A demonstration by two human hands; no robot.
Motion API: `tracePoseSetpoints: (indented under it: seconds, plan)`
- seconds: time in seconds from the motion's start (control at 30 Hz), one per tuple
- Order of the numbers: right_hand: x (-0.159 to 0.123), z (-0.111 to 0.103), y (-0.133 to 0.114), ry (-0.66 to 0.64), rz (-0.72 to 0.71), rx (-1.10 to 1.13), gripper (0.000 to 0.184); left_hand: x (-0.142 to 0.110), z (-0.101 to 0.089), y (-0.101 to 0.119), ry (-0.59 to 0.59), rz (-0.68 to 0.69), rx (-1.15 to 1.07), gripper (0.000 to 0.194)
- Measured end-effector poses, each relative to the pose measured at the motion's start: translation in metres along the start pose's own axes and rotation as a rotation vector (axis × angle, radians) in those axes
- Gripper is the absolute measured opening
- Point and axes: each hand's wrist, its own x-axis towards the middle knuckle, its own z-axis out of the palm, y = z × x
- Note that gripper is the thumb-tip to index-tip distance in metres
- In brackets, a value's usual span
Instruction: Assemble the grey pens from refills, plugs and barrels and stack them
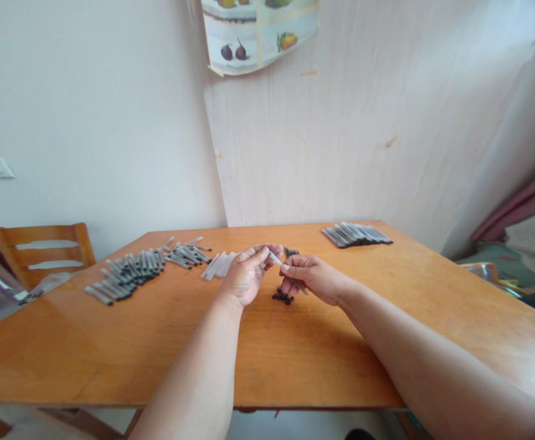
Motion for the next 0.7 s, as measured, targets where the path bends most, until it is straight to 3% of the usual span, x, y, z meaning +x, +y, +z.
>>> tracePoseSetpoints:
  seconds: [0.2,0.3,0.43,0.57,0.7]
  plan:
    - [-0.003,-0.001,-0.005,-0.080,0.049,0.077,0.033,-0.002,0.004,0.001,-0.020,-0.009,0.000,0.016]
    - [-0.003,-0.010,-0.007,-0.030,0.012,0.009,0.032,-0.002,0.006,0.003,-0.023,-0.023,-0.002,0.023]
    - [-0.001,-0.033,-0.013,0.253,-0.064,-0.019,0.033,0.001,0.003,0.004,0.062,0.000,0.039,0.033]
    - [0.001,-0.061,-0.015,0.573,-0.150,-0.030,0.032,0.003,-0.001,-0.001,0.175,0.058,0.221,0.034]
    - [0.002,-0.078,-0.011,0.732,-0.102,-0.066,0.033,0.003,0.002,-0.015,0.154,0.127,0.512,0.031]
